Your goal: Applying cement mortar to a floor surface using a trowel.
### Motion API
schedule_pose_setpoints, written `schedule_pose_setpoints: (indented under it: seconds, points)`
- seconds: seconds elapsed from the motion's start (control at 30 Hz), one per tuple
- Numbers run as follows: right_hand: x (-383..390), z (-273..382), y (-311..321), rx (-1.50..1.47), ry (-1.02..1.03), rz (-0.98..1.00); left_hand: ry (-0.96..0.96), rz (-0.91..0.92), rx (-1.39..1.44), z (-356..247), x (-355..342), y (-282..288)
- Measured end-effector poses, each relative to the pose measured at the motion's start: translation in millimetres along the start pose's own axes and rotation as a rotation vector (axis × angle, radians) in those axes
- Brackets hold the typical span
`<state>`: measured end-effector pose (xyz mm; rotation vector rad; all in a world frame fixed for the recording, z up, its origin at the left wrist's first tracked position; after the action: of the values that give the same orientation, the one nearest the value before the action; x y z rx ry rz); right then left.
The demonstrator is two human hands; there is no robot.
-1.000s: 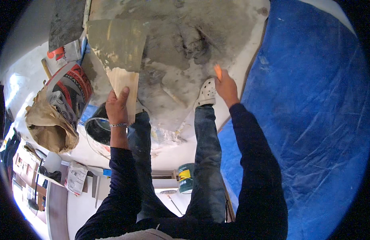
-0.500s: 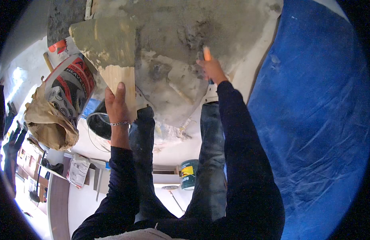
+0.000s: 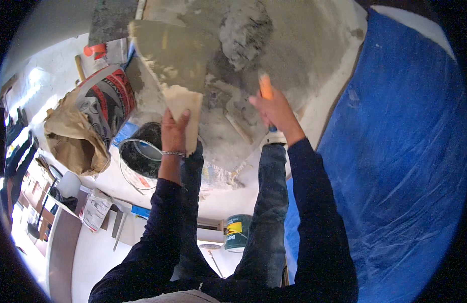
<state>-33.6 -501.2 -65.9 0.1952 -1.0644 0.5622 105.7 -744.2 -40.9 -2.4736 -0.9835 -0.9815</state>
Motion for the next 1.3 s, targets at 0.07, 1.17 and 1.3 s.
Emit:
schedule_pose_setpoints:
  seconds: [0.07,1.17,1.3]
  points:
    - [35.1,11.9,4.3,0.016,0.028,-0.072,0.058,0.048,0.128,5.3,2.0,-24.1]
    - [38.2,39.2,51.3,0.635,0.216,-0.665,0.043,0.313,0.369,-101.5,-12.3,-4.8]
    - [-50.2,10.7,141.1,1.136,0.232,-0.795,0.096,0.361,0.429,-79.0,-9.7,-25.9]
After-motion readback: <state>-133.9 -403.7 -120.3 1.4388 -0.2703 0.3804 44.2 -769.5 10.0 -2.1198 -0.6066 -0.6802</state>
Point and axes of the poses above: each hand's wrist, its own x-axis away from the middle knuckle, its own y-axis out of the back of the hand, z = x × y, the point moved 5 cm from there along -x, towards the middle knuckle, and after that the axes turned 9 degrees about x, right-handed, at the moved point
